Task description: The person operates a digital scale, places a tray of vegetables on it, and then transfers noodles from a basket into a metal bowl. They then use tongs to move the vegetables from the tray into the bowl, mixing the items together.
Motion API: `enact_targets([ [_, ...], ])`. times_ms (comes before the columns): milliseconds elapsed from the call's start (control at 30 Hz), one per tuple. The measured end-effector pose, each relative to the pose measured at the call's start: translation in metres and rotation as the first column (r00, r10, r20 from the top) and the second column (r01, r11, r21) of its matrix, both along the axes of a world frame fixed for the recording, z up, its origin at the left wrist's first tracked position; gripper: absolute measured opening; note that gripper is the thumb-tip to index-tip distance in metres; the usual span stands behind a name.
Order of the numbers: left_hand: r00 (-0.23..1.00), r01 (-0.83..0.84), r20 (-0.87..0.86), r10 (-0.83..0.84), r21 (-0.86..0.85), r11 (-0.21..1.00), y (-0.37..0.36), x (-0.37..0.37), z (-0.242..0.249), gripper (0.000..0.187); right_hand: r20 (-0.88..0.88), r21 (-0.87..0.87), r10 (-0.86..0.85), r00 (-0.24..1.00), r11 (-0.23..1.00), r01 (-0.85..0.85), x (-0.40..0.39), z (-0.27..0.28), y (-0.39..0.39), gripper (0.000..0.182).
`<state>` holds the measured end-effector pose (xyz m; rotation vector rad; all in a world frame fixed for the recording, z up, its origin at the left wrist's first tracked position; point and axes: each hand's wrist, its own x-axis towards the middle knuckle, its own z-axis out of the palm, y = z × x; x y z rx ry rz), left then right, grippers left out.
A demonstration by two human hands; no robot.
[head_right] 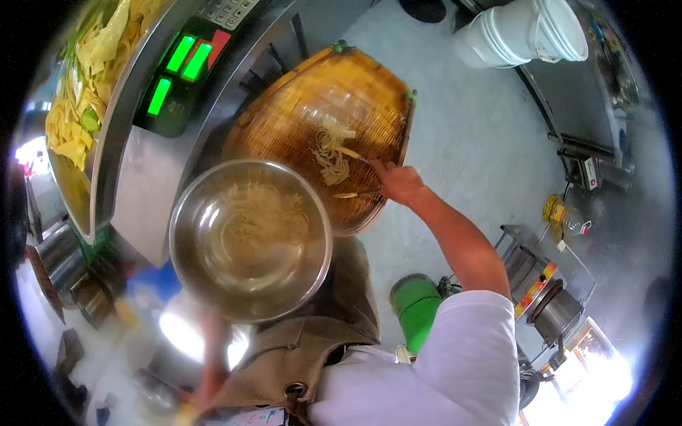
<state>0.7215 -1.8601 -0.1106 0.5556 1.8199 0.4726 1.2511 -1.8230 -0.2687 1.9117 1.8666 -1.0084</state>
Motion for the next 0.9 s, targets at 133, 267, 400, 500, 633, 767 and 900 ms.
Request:
enact_targets([
  [133,0.999,0.012,0.039,-0.013,0.020,1.000,-0.002,-0.004,-0.003,0.034,0.185,-0.090,-0.102,0.977,0.989,0.120,0.001,-0.025,0.002,0.080],
  [267,0.998,0.029,0.057,-0.031,0.045,0.999,0.000,0.000,0.002,0.035,0.228,0.049,-0.113,0.967,0.993,0.105,0.015,-0.052,0.025,0.073],
  [400,0.997,0.072,0.041,-0.072,0.020,0.997,0.006,0.008,0.009,0.033,0.151,0.031,-0.021,0.988,0.999,0.016,0.020,-0.064,0.032,0.046],
  [500,0.993,0.114,0.024,-0.114,0.016,0.993,0.010,0.012,0.012,0.031,0.075,-0.057,-0.066,0.995,0.996,0.071,0.005,-0.064,0.029,0.035],
  [633,0.996,0.093,0.009,-0.093,0.010,0.996,0.011,0.018,0.015,0.030,-0.288,0.003,-0.276,0.917,0.957,0.289,-0.016,-0.106,-0.018,0.036],
  [767,1.000,0.010,0.024,-0.010,-0.002,1.000,0.011,0.028,0.020,0.030,-0.603,-0.071,-0.430,0.672,0.868,0.492,-0.041,-0.108,-0.055,0.035],
  [900,1.000,0.006,0.024,-0.006,0.011,1.000,0.005,0.023,0.015,0.031,-0.622,-0.162,-0.542,0.565,0.795,0.585,-0.050,-0.047,-0.065,0.031],
])
